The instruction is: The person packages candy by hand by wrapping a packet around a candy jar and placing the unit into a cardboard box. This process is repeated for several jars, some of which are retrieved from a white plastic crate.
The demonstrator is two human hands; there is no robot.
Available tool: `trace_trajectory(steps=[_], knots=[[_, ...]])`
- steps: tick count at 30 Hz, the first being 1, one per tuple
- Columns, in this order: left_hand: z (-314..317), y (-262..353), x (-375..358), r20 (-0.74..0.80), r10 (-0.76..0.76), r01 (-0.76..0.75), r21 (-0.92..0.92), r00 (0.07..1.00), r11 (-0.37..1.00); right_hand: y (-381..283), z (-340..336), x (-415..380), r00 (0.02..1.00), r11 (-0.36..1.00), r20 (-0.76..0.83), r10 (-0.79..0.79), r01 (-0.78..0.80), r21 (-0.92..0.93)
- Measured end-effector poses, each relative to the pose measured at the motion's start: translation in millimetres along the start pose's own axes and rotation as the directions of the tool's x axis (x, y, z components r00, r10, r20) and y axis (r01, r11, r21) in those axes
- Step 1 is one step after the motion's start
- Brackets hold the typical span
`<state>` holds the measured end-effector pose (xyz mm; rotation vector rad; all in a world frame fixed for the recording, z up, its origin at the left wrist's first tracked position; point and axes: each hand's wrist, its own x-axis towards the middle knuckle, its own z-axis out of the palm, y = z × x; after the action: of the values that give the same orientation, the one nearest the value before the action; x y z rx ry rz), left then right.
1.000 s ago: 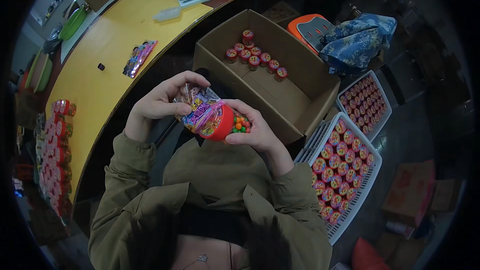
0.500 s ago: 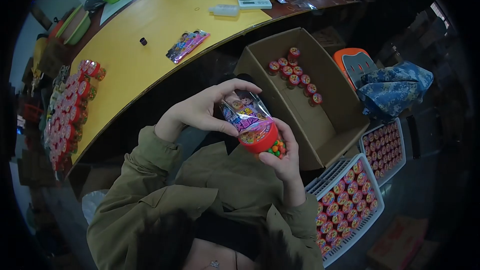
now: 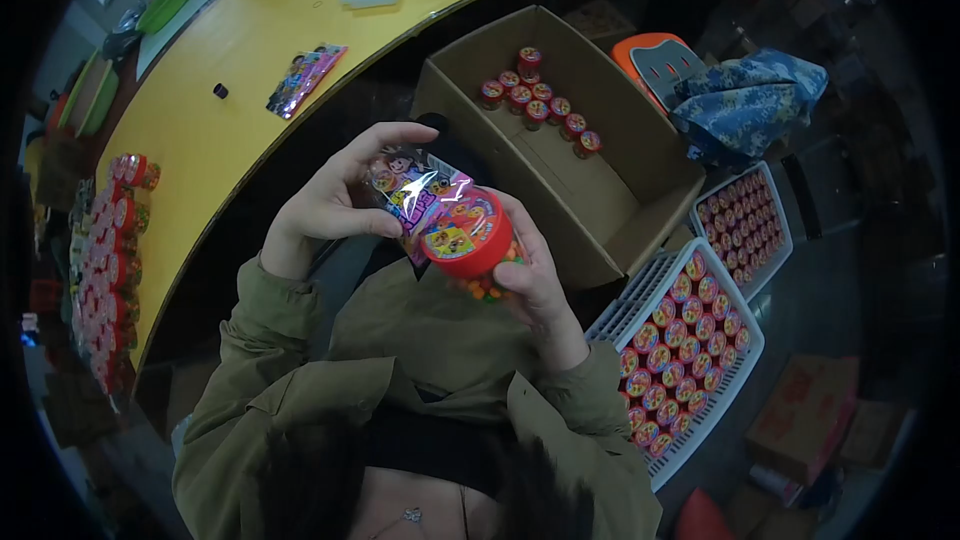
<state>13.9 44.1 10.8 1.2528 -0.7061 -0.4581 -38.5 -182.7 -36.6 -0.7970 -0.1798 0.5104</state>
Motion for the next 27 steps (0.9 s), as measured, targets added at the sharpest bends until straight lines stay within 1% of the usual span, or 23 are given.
trace_trajectory(steps=[1, 2, 3, 4, 5, 6, 7, 8, 10, 11, 12, 13, 14, 15, 16, 18, 19, 20, 22, 24, 26, 27], knots=[[0, -1, 0, 0.006, 0.010, -0.010, -0.016, 1.000, 1.000, 4, -3, 3, 0.999, 0.997, -0.008, -0.051, 0.051, -0.050], [2, 0, 1, 0.002, 0.001, -0.001, -0.008, 1.000, 1.000, 4, -3, 3, 0.998, 0.997, -0.022, -0.058, 0.057, -0.047], [4, 0, 2, 0.012, -0.003, 0.003, -0.012, 1.000, 1.000, 2, -1, 3, 0.998, 0.994, -0.030, -0.050, 0.047, -0.100], [6, -1, 3, 0.005, 0.019, -0.019, -0.002, 1.000, 1.000, 1, -1, 3, 0.998, 0.988, -0.036, -0.042, 0.036, -0.153], [7, -1, 4, -0.004, 0.041, -0.041, 0.008, 0.999, 0.999, 0, -2, 2, 0.998, 0.988, -0.043, -0.047, 0.040, -0.150], [7, -2, 5, 0.002, 0.037, -0.037, 0.006, 0.999, 0.999, -1, -4, 1, 0.999, 0.978, 0.014, -0.040, 0.042, -0.202], [5, -2, 6, -0.003, 0.011, -0.012, -0.060, 1.000, 0.998, -1, -6, -1, 0.997, 0.966, 0.072, -0.029, 0.046, -0.253], [3, -2, 7, -0.008, -0.014, 0.013, -0.122, 1.000, 0.992, -2, -7, -2, 0.997, 0.967, 0.071, -0.032, 0.049, -0.251], [0, -4, 8, 0.004, -0.011, 0.012, -0.114, 1.000, 0.993, -3, -9, -3, 0.984, 0.956, 0.129, -0.124, 0.153, -0.251], [2, -3, 9, -0.039, -0.041, 0.037, -0.117, 0.998, 0.993, -3, -11, -3, 0.984, 0.956, 0.127, -0.128, 0.157, -0.248], [3, -2, 10, -0.083, -0.071, 0.061, -0.121, 0.994, 0.991, -4, -12, -3, 0.976, 0.959, 0.170, -0.138, 0.175, -0.224], [3, -3, 11, -0.080, -0.073, 0.063, -0.120, 0.994, 0.991, -4, -14, -4, 0.966, 0.961, 0.213, -0.148, 0.191, -0.199], [2, -5, 11, -0.078, -0.069, 0.063, -0.080, 0.995, 0.995, -5, -17, -4, 0.965, 0.961, 0.212, -0.151, 0.194, -0.198], [2, -6, 12, -0.076, -0.066, 0.063, -0.041, 0.995, 0.997, -6, -20, -4, 0.963, 0.948, 0.236, -0.131, 0.191, -0.253], [3, -5, 12, -0.073, -0.068, 0.065, -0.040, 0.995, 0.997, -6, -21, -4, 0.960, 0.933, 0.258, -0.109, 0.189, -0.307], [4, -5, 12, 0.037, -0.013, 0.016, -0.090, 0.999, 0.996, -6, -18, -5, 0.965, 0.929, 0.237, -0.111, 0.186, -0.321], [4, -5, 12, 0.042, -0.015, 0.019, -0.089, 0.999, 0.996, -6, -16, -6, 0.970, 0.925, 0.218, -0.108, 0.179, -0.336], [4, -5, 12, 0.075, -0.042, 0.049, -0.101, 0.996, 0.994, -6, -15, -7, 0.970, 0.925, 0.216, -0.112, 0.181, -0.335], [4, -3, 12, 0.111, -0.070, 0.082, -0.111, 0.991, 0.990, -7, -14, -9, 0.962, 0.879, 0.251, -0.102, 0.206, -0.430], [2, 1, 10, 0.146, -0.093, 0.124, -0.217, 0.985, 0.968, -10, -11, -10, 0.956, 0.862, 0.267, -0.121, 0.235, -0.449], [-1, 2, 8, 0.186, -0.079, 0.120, -0.221, 0.979, 0.968, -11, -11, -11, 0.950, 0.845, 0.278, -0.140, 0.261, -0.467], [-2, 2, 7, 0.218, -0.060, 0.110, -0.225, 0.974, 0.968, -12, -12, -10, 0.954, 0.853, 0.279, -0.108, 0.232, -0.467]])
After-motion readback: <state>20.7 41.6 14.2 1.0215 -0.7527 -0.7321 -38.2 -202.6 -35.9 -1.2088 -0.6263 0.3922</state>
